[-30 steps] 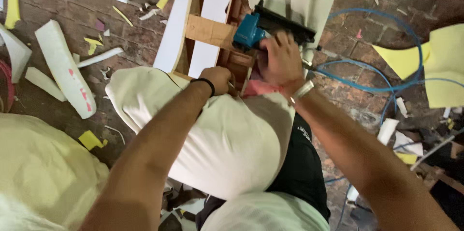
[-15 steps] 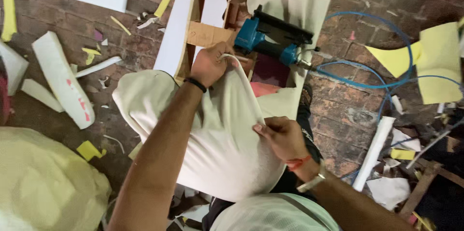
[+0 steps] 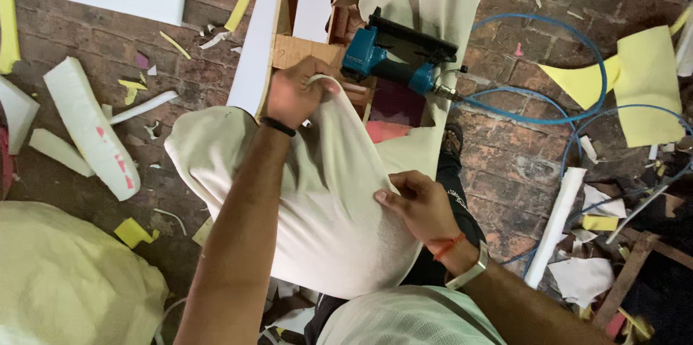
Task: The person trims excess fabric from a padded furniture component using a utility knife, then pulls and staples the fabric to the wooden frame using a pneumatic staple gun. The person works on the curved edge and side of the component, smoothing the fabric as they attach it.
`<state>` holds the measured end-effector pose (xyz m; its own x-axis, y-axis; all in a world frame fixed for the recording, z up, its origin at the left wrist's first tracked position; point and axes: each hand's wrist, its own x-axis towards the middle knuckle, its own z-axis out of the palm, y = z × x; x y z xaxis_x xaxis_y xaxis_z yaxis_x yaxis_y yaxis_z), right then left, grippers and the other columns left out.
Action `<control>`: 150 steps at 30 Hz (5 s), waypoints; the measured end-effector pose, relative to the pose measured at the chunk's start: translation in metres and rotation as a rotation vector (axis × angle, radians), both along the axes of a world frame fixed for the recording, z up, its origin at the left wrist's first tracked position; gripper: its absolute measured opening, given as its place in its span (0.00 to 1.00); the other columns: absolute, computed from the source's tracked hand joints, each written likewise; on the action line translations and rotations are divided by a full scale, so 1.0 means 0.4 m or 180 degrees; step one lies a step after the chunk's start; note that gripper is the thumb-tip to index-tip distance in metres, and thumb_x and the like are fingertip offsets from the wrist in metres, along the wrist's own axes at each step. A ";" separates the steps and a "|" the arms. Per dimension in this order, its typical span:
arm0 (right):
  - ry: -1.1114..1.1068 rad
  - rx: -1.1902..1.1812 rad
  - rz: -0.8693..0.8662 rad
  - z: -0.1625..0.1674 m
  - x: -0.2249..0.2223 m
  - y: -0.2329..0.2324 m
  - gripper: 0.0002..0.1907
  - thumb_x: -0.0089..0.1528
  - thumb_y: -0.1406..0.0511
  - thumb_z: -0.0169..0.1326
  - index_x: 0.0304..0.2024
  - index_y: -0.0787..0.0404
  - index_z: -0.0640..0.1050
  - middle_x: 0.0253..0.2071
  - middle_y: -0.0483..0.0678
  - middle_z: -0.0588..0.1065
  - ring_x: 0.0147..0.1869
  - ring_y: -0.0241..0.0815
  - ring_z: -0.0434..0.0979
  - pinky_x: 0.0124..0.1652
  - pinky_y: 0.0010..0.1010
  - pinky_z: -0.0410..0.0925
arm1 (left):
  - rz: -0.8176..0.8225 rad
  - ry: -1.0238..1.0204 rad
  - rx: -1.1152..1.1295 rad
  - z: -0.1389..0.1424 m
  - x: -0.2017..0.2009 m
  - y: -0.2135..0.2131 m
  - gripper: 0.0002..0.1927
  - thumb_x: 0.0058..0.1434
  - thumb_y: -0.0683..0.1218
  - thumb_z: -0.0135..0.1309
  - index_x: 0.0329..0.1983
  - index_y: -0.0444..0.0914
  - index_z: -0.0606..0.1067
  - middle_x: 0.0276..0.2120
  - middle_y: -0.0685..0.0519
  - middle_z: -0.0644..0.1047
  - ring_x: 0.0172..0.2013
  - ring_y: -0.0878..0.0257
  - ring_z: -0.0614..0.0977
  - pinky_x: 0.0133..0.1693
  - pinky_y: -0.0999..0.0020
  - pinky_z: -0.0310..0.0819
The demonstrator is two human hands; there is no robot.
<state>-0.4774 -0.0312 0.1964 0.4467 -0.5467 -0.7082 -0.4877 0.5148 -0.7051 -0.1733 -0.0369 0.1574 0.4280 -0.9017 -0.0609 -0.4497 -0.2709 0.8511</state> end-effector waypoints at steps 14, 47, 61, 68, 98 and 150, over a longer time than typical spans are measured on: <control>0.0768 -0.0619 0.1285 -0.023 0.075 -0.084 0.14 0.66 0.57 0.58 0.39 0.62 0.82 0.33 0.51 0.80 0.36 0.42 0.78 0.39 0.30 0.70 | -0.1181 -0.0755 0.2554 -0.068 0.001 0.000 0.19 0.52 0.60 0.66 0.43 0.48 0.84 0.44 0.51 0.82 0.49 0.53 0.81 0.52 0.56 0.73; 0.0631 -0.3770 0.2344 -0.239 0.300 -0.406 0.38 0.53 0.71 0.61 0.66 0.66 0.67 0.56 0.61 0.73 0.58 0.62 0.73 0.55 0.48 0.69 | -0.1573 -0.0816 0.2811 -0.170 -0.080 0.022 0.11 0.64 0.52 0.52 0.43 0.48 0.82 0.41 0.53 0.86 0.47 0.57 0.85 0.50 0.57 0.78; -0.1097 0.2822 0.0433 -0.259 0.332 -0.170 0.21 0.59 0.55 0.58 0.48 0.63 0.79 0.41 0.49 0.81 0.40 0.44 0.81 0.45 0.34 0.74 | -0.1289 -0.1035 0.2011 -0.146 -0.024 0.032 0.15 0.58 0.44 0.55 0.49 0.45 0.78 0.43 0.47 0.82 0.45 0.50 0.83 0.48 0.57 0.77; -0.0508 0.2456 0.0371 -0.325 0.358 -0.161 0.19 0.62 0.58 0.56 0.51 0.62 0.79 0.44 0.48 0.82 0.42 0.41 0.81 0.48 0.33 0.72 | -0.1055 -0.0447 0.2498 -0.207 -0.039 0.048 0.11 0.61 0.46 0.55 0.46 0.47 0.79 0.48 0.49 0.81 0.50 0.52 0.81 0.52 0.56 0.75; 0.0912 -0.1468 0.3873 -0.065 0.307 -0.439 0.22 0.54 0.59 0.63 0.39 0.71 0.76 0.26 0.55 0.79 0.31 0.50 0.80 0.35 0.39 0.71 | -0.1499 -0.0693 0.3197 -0.215 -0.055 0.030 0.20 0.55 0.61 0.65 0.46 0.48 0.81 0.49 0.53 0.81 0.52 0.54 0.81 0.53 0.59 0.75; 0.0504 -0.0195 -0.0455 -0.205 -0.430 -0.152 0.10 0.56 0.67 0.65 0.36 0.64 0.78 0.25 0.45 0.74 0.23 0.37 0.69 0.24 0.31 0.64 | -0.2455 -0.1212 0.2839 0.233 -0.377 0.072 0.52 0.50 0.77 0.49 0.67 0.37 0.67 0.59 0.41 0.75 0.59 0.50 0.77 0.58 0.56 0.71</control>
<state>-0.6494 -0.0918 0.1146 0.2474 -0.6406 -0.7269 -0.5199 0.5453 -0.6575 -0.3239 -0.0083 0.2506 -0.0712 -0.6332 -0.7707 -0.9270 -0.2432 0.2855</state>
